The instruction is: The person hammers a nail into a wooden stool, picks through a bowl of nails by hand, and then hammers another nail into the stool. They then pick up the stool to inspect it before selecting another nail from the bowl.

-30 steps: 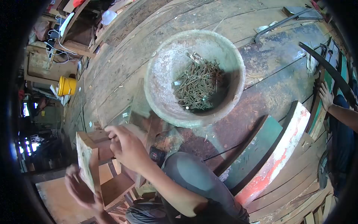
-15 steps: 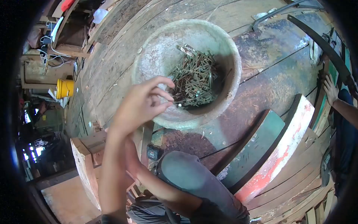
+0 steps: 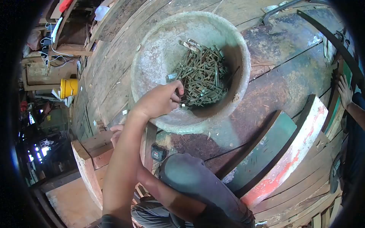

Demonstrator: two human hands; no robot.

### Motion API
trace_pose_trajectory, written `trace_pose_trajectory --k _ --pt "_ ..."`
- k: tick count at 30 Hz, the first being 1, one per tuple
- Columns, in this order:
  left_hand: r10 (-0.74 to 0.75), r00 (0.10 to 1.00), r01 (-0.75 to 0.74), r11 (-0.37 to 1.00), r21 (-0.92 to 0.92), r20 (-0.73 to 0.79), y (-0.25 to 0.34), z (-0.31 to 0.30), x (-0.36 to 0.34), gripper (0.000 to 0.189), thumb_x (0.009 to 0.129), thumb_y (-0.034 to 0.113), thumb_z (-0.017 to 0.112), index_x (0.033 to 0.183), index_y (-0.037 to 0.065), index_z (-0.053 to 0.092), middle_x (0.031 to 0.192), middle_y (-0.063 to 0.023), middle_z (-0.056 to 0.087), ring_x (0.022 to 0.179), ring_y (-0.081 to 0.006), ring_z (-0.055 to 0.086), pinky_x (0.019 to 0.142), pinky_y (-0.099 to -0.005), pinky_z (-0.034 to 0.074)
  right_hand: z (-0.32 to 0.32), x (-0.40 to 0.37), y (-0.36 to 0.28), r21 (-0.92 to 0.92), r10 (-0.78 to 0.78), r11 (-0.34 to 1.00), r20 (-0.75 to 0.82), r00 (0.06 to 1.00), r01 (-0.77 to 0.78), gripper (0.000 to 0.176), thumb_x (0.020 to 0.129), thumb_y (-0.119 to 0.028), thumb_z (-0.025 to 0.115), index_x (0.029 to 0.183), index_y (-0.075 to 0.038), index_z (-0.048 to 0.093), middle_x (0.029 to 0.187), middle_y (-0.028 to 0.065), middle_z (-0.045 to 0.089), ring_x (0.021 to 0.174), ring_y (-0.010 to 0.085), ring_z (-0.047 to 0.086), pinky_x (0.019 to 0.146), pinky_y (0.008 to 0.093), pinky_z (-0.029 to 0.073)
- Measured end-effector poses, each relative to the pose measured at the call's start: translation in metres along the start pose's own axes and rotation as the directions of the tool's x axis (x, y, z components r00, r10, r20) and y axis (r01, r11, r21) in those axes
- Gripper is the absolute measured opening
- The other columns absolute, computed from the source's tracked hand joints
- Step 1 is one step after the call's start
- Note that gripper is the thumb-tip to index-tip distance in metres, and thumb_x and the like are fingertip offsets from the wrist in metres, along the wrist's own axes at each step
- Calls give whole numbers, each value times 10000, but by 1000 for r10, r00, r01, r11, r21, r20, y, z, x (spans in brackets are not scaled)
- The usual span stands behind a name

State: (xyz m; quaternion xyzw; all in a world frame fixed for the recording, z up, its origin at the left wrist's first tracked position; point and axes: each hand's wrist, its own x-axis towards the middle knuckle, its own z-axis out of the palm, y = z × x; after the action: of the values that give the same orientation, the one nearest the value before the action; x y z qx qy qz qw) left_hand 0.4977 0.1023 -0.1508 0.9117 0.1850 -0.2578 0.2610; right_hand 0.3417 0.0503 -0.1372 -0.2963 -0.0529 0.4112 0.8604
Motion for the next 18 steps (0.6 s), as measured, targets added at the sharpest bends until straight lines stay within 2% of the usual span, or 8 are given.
trace_pose_trajectory --k 1,3,5,8,12,15,18 --pt "29 1000 -28 998 -49 10 -3 2 2 309 821 1 685 1091 53 545 965 -157 759 914 -314 733 785 -401 533 -4 -2 8 -4 0 1000 -1 1000 0 322 976 17 477 1296 41 450 998 1 401 900 66 441 829 187 399" --pt "59 998 -57 993 -103 19 -4 2 4 321 824 -5 680 1108 49 540 969 -170 756 907 -304 738 778 -394 535 -11 -5 20 -107 -2 994 64 998 9 456 1027 -127 458 1458 1 381 1196 33 496 1061 104 497 941 221 395" --pt "-24 1000 23 984 -174 -5 1 -3 4 340 821 -20 676 1130 35 545 922 -179 757 888 -259 747 759 -368 539 -14 -7 26 -120 5 993 85 996 5 460 1028 -133 455 1462 -2 377 1205 33 494 1067 106 496 945 223 394" --pt "-14 998 3 983 -183 -58 2 -4 4 328 816 -20 682 1118 25 562 876 -173 758 833 -219 740 735 -348 538 -17 -7 25 -114 13 994 96 995 -2 465 1030 -142 451 1468 -6 371 1218 33 491 1077 108 494 951 226 391" --pt "-12 991 -15 980 -200 -132 5 -4 4 304 810 -21 684 1090 36 582 853 -144 761 792 -218 731 725 -351 533 -21 -6 23 -119 19 993 95 995 -7 473 1032 -154 445 1476 -12 363 1236 33 486 1091 112 491 960 231 388" --pt "56 977 -97 976 -195 -205 9 -4 2 311 795 -22 710 1073 53 592 868 -107 766 789 -229 732 710 -360 529 -23 -4 23 -118 22 993 89 996 -11 479 1034 -163 441 1482 -16 357 1249 34 483 1101 114 489 966 234 385" --pt "108 963 -137 985 -104 -247 14 -2 2 346 773 -22 745 1068 73 590 885 -86 767 821 -280 729 722 -391 528 -24 -4 23 -118 26 993 88 996 -15 485 1035 -172 437 1488 -21 351 1262 34 479 1111 117 487 972 237 382"
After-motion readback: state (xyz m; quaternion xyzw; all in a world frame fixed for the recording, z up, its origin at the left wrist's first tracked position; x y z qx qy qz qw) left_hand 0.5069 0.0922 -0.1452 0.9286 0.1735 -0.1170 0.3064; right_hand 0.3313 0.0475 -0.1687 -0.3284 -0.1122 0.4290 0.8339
